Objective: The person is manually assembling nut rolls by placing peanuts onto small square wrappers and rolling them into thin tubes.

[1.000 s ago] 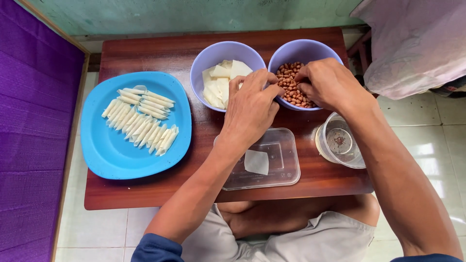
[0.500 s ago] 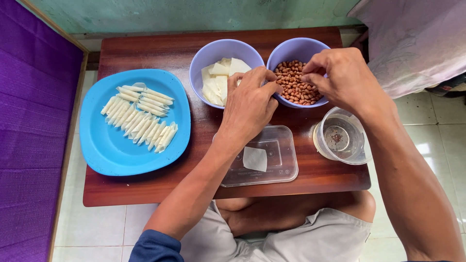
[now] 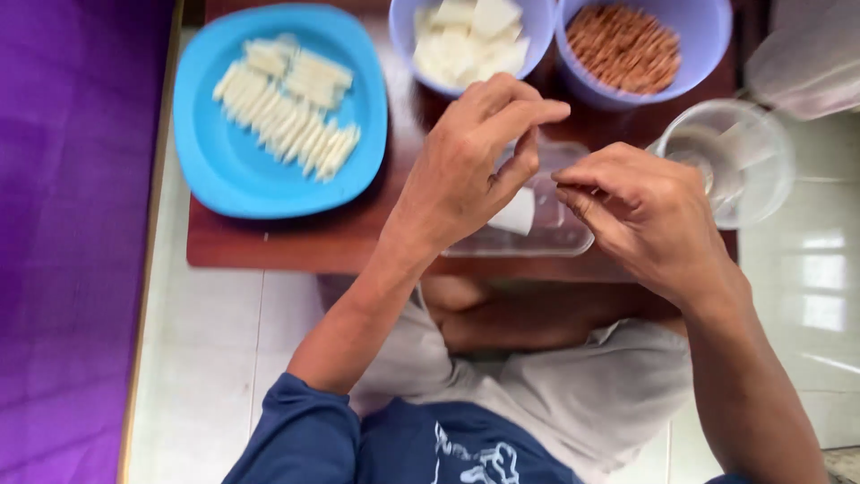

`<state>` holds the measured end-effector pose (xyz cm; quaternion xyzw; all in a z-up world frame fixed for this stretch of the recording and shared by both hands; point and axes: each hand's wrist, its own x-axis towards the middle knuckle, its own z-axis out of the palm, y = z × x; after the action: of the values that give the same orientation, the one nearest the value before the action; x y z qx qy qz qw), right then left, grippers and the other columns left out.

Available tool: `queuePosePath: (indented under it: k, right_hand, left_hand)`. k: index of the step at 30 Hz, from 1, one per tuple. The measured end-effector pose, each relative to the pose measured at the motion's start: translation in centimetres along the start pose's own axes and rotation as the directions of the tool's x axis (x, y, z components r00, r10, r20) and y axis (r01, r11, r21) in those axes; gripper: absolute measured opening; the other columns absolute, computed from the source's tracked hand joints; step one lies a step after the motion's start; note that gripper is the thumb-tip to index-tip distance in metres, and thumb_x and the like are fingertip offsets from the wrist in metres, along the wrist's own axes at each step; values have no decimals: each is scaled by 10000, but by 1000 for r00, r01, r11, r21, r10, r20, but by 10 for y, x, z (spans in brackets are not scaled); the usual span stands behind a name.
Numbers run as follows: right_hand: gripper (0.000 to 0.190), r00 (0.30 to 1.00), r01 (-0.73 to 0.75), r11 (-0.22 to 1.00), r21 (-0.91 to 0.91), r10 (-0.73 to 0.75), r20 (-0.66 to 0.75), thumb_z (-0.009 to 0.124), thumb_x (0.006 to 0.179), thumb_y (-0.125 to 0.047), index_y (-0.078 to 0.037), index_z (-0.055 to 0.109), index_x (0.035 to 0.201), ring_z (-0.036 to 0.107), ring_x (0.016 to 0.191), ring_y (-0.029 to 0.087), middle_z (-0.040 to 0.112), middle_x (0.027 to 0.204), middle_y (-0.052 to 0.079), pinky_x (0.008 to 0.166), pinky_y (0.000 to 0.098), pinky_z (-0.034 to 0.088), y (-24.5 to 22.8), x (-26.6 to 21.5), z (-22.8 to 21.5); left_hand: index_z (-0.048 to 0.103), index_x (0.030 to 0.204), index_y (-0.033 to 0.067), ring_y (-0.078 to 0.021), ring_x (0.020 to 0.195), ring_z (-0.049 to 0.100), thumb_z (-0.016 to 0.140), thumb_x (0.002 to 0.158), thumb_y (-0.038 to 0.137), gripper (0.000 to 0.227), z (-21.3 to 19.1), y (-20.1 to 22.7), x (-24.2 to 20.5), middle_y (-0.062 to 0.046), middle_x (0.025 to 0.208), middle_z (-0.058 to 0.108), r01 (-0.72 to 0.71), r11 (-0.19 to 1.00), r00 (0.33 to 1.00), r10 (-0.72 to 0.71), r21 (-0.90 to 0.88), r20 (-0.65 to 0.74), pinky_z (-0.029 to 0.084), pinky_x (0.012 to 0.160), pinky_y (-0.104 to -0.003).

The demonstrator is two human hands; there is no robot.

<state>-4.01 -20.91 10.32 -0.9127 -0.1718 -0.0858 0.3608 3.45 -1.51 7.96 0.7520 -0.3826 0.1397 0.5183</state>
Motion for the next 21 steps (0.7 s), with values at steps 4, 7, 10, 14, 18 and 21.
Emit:
queuePosePath:
  k: [4, 7, 10, 14, 18, 21]
  right_hand:
    - [214, 997, -74, 996, 46, 74, 16, 774, 877, 16, 32, 763, 1090, 544, 641, 157, 742, 997, 89, 554, 273, 411, 12, -20, 32]
    - [148, 989, -136, 980, 142, 142, -30, 766, 897, 59, 61, 749, 1044, 541, 641, 134, 746, 946, 91, 582, 247, 418, 27, -30, 48]
    - [76, 986, -68, 983, 171, 93, -141, 810, 996, -87, -57, 791, 1063, 737, 837, 259, 746, 910, 84, 728, 360, 566, 50, -39, 65]
    - [54, 967, -46, 965, 259, 108, -230, 755, 1051, -25, 8, 767, 1093, 711, 800, 261, 729, 938, 148, 737, 385, 563, 51, -42, 68]
    - [45, 951, -15, 943, 332, 117, -287, 718, 1072, 44, 80, 739, 1090, 710, 773, 266, 719, 970, 210, 708, 385, 569, 47, -40, 68]
    - [53, 949, -14, 945, 327, 116, -294, 722, 1073, 47, 95, 736, 1091, 711, 780, 276, 713, 979, 219, 700, 389, 569, 45, -41, 67]
  left_hand:
    - [690, 1134, 69, -208, 868, 555, 688, 886, -29, 267, -5, -7, -53, -48, 1055, 618, 101, 993, 991, -106, 53, 82, 503, 785, -313]
    - [713, 1116, 56, -226, 1009, 603, 717, 844, 5, 276, -2, -24, -77, -42, 1138, 625, 142, 987, 971, -153, 75, 182, 502, 898, -330]
    - [722, 1117, 143, -247, 1141, 581, 754, 907, 109, 215, 1, -40, -88, 0, 1151, 629, 80, 977, 961, -128, 198, 245, 501, 882, -383]
    - [757, 1021, 126, -224, 1118, 574, 772, 900, 77, 131, 1, -41, -87, 7, 1100, 650, 56, 984, 967, -96, 171, 236, 520, 923, -349]
    - [763, 965, 137, -200, 1060, 600, 774, 914, 124, 54, 9, -39, -88, 21, 1015, 657, 79, 978, 985, -106, 193, 139, 544, 893, -325]
    - [757, 987, 182, -172, 1016, 607, 721, 974, 214, 50, 18, -38, -91, 53, 978, 655, 139, 957, 990, -143, 255, -3, 534, 871, -297]
